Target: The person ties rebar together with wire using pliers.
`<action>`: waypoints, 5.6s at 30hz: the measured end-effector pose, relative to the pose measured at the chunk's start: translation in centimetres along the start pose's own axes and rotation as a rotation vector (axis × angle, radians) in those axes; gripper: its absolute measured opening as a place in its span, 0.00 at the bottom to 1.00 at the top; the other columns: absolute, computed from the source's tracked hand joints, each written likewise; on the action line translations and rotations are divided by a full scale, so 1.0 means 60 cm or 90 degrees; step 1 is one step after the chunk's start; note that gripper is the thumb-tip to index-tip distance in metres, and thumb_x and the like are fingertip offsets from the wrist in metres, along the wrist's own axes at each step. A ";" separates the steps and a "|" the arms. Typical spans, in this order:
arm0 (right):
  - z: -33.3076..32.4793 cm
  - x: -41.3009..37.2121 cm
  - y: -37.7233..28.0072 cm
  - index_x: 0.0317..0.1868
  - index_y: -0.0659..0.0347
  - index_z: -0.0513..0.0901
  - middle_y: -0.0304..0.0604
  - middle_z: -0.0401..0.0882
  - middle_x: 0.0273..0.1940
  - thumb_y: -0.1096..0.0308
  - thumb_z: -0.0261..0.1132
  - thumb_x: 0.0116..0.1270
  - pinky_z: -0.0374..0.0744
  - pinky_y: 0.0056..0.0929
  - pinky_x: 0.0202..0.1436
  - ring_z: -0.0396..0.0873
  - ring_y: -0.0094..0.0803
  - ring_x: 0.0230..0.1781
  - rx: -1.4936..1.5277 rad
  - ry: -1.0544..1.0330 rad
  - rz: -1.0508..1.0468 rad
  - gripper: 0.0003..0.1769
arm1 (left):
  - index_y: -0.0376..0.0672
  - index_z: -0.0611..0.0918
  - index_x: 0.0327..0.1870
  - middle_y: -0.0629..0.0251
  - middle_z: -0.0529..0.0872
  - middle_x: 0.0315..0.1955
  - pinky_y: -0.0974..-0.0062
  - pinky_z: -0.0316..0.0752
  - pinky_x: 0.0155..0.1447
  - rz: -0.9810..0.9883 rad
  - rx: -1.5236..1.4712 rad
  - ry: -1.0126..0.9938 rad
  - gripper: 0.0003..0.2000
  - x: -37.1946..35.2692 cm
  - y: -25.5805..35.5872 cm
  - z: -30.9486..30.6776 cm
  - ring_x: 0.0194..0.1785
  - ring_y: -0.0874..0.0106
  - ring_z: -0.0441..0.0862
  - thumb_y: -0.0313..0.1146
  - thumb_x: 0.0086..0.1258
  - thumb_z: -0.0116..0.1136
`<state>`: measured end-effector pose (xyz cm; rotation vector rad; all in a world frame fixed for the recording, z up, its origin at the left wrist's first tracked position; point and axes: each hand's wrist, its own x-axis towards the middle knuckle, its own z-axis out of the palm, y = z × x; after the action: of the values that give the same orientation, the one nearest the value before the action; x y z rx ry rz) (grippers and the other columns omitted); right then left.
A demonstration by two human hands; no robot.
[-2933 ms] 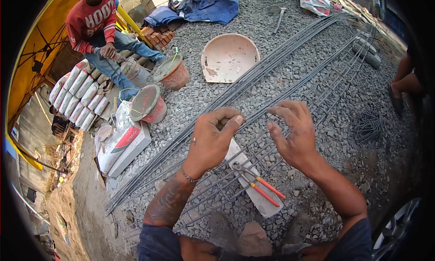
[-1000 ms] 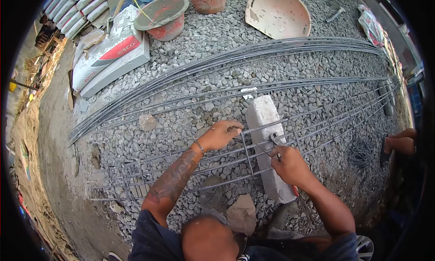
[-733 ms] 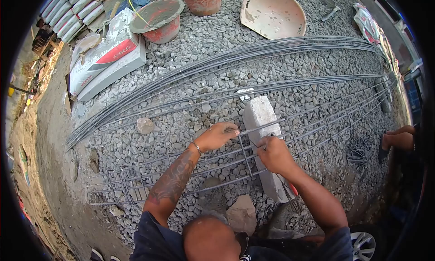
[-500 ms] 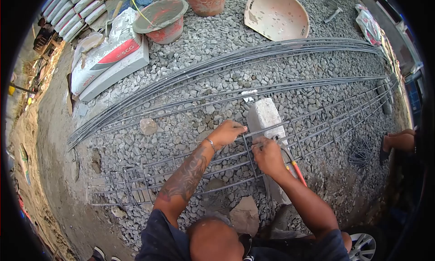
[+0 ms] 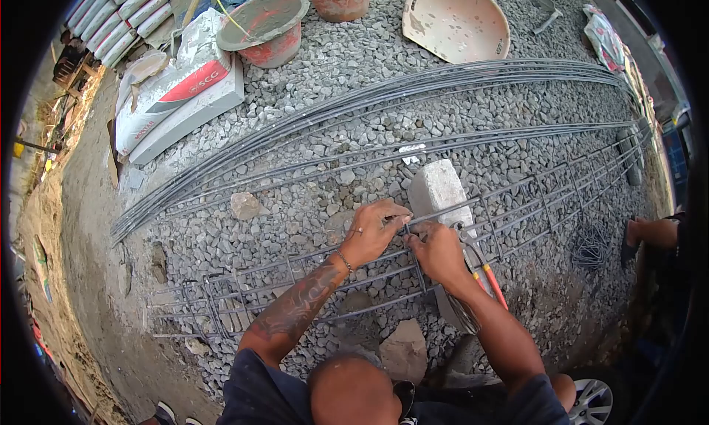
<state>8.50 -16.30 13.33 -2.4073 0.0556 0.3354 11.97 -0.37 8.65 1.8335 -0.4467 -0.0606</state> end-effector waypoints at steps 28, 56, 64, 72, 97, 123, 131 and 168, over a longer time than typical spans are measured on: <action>0.005 0.027 0.033 0.39 0.63 0.84 0.59 0.80 0.29 0.65 0.67 0.56 0.77 0.42 0.40 0.80 0.53 0.34 0.059 -0.084 -0.031 0.13 | 0.35 0.83 0.34 0.51 0.82 0.27 0.66 0.76 0.37 0.055 0.447 -0.215 0.18 0.022 -0.011 -0.010 0.30 0.57 0.81 0.44 0.57 0.65; 0.008 0.001 -0.016 0.34 0.61 0.84 0.55 0.81 0.25 0.59 0.64 0.56 0.79 0.44 0.36 0.82 0.50 0.29 -0.166 0.033 -0.050 0.14 | 0.28 0.83 0.39 0.59 0.85 0.35 0.77 0.72 0.46 -0.443 -0.145 -0.035 0.12 0.011 0.000 0.002 0.40 0.73 0.78 0.30 0.62 0.61; 0.031 0.009 -0.021 0.25 0.64 0.83 0.55 0.79 0.21 0.55 0.65 0.53 0.79 0.43 0.30 0.81 0.48 0.23 -0.268 0.089 -0.064 0.17 | 0.29 0.82 0.40 0.59 0.84 0.37 0.77 0.71 0.50 -0.464 -0.190 -0.047 0.13 0.018 -0.011 0.001 0.45 0.72 0.78 0.32 0.62 0.61; 0.042 0.013 -0.016 0.25 0.65 0.82 0.55 0.79 0.21 0.56 0.66 0.52 0.78 0.42 0.28 0.81 0.48 0.23 -0.281 0.120 -0.081 0.17 | 0.29 0.84 0.36 0.58 0.86 0.32 0.76 0.73 0.42 -0.501 -0.121 0.005 0.12 0.025 0.008 0.015 0.36 0.73 0.79 0.33 0.60 0.63; -0.092 0.185 -0.015 0.29 0.65 0.85 0.48 0.82 0.25 0.63 0.61 0.51 0.75 0.31 0.33 0.79 0.35 0.25 -0.057 -0.364 -0.172 0.13 | 0.37 0.84 0.33 0.55 0.85 0.33 0.68 0.76 0.43 -0.057 0.093 0.092 0.05 -0.023 0.022 0.018 0.38 0.59 0.83 0.28 0.57 0.62; -0.193 0.023 0.015 0.38 0.70 0.77 0.46 0.79 0.31 0.65 0.62 0.63 0.76 0.28 0.34 0.79 0.32 0.30 0.047 -0.013 -0.149 0.13 | 0.35 0.78 0.24 0.56 0.82 0.20 0.63 0.72 0.34 -0.126 0.273 0.350 0.06 -0.013 0.035 0.102 0.27 0.59 0.80 0.27 0.51 0.62; -0.167 -0.200 0.172 0.45 0.66 0.71 0.51 0.77 0.32 0.57 0.73 0.49 0.76 0.41 0.40 0.79 0.49 0.37 -0.191 -0.032 -0.041 0.30 | 0.34 0.80 0.30 0.55 0.85 0.28 0.68 0.76 0.40 -0.192 0.198 0.305 0.06 -0.019 0.024 0.072 0.33 0.62 0.83 0.28 0.56 0.60; -0.174 0.135 -0.084 0.34 0.61 0.72 0.31 0.67 0.24 0.66 0.51 0.71 0.61 0.16 0.22 0.62 0.14 0.20 0.154 0.145 -0.270 0.09 | 0.34 0.71 0.41 0.62 0.81 0.32 0.76 0.80 0.34 -0.116 -0.397 -0.128 0.18 0.176 0.070 -0.026 0.32 0.70 0.84 0.44 0.76 0.40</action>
<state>19.33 -18.88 22.03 -2.1365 -0.2914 -0.1352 21.00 -3.47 15.01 1.2497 -0.3475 -0.4607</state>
